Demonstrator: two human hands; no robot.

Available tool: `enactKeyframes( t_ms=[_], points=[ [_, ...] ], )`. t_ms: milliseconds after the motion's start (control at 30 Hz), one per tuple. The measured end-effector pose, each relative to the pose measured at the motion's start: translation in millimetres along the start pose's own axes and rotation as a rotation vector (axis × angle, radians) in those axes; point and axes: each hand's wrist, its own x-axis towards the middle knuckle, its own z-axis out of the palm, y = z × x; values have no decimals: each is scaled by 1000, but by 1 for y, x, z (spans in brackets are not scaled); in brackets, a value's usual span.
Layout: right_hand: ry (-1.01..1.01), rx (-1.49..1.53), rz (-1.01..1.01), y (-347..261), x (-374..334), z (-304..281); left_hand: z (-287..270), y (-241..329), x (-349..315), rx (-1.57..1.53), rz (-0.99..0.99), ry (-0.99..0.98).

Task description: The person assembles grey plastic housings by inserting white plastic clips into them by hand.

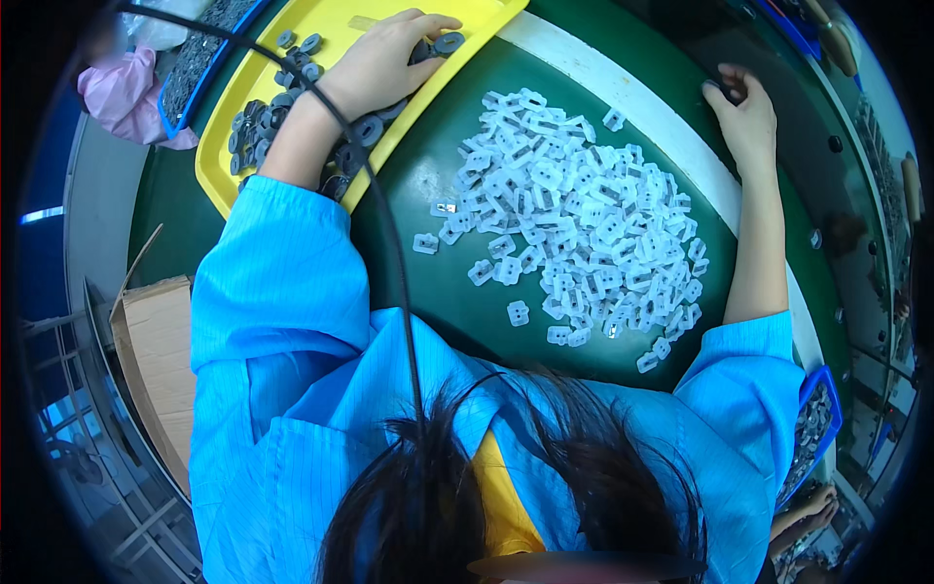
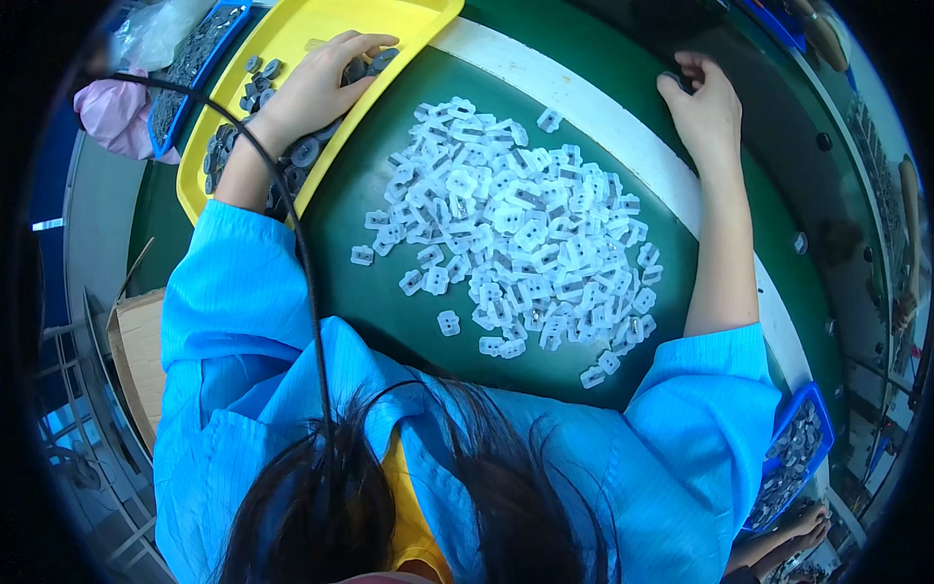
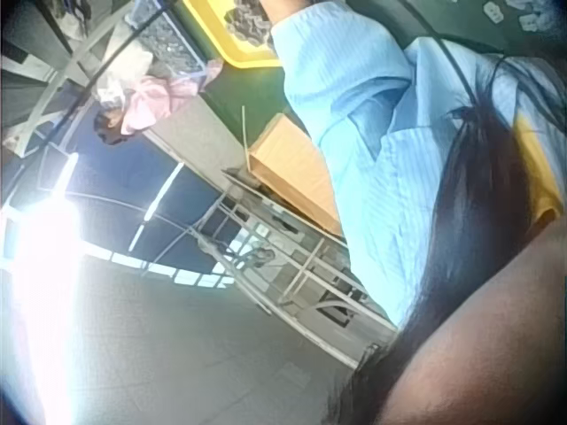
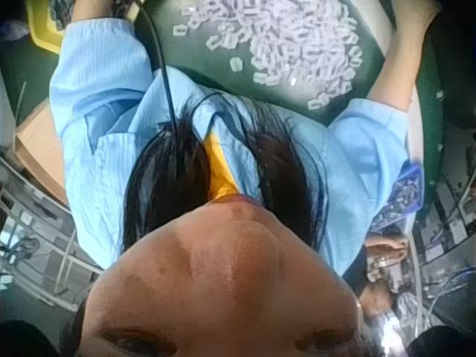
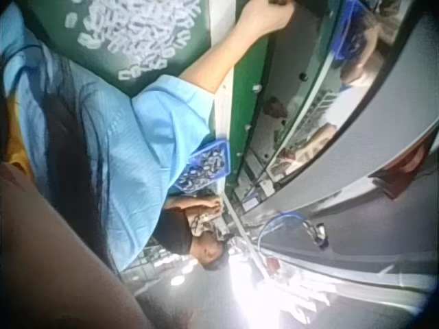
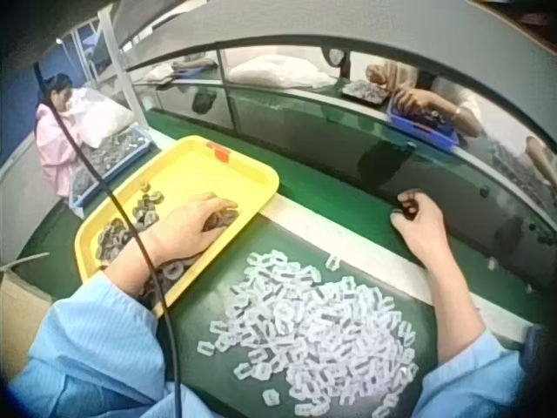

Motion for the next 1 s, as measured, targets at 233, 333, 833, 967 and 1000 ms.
enactKeyframes(
  t_ms=[233,333,833,967,1000],
  points=[
    [-492,71,-270,-84,-42,-7,-16,30,22,-363,-287,164],
    [-485,10,-350,-86,-53,5,-41,81,32,-1000,-667,211],
    [-200,472,-297,-99,-51,9,19,108,32,-1674,-365,-201],
    [-253,360,-298,-101,-50,2,21,109,31,-1631,-318,-197],
    [-255,361,-299,-100,-49,0,21,111,30,-1596,-289,-186]
  ],
)
